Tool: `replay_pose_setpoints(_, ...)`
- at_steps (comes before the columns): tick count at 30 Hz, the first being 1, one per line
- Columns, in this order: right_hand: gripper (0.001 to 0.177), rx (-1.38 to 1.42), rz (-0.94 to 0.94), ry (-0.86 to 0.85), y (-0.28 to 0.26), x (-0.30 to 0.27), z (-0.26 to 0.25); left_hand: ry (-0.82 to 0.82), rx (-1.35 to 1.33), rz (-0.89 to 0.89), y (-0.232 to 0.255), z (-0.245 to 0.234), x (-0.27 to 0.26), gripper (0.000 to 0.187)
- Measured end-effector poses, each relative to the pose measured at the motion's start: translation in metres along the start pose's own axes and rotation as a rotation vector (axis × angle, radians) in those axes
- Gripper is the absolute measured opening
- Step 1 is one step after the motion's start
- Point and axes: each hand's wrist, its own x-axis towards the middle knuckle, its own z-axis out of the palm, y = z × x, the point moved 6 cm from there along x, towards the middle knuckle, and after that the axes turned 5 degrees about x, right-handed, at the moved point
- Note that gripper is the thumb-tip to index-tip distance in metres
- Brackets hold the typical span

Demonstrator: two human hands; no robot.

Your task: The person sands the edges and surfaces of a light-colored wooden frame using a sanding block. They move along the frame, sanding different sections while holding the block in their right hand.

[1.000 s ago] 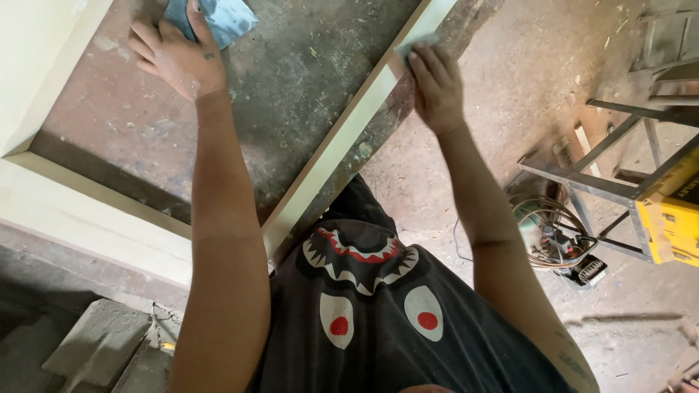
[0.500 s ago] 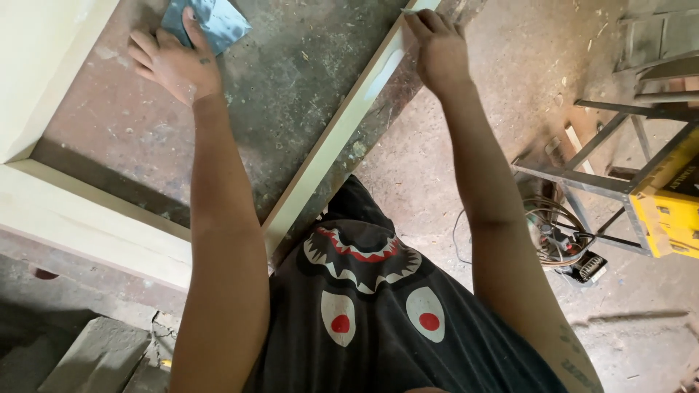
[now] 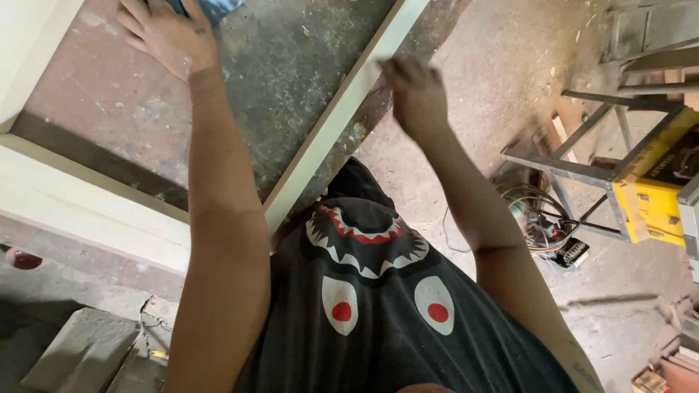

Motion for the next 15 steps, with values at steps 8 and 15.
replay_pose_setpoints(8,0.034,-0.252,-0.376,0.168,-0.046,0.012,0.009,0.025,-0.030,0.028,0.012,-0.025,0.005,0.057)
replay_pose_setpoints(15,0.050,0.145,-0.163,0.213,0.037,0.041,0.013,0.132,-0.061,0.089,0.032,-0.051,0.014,0.069)
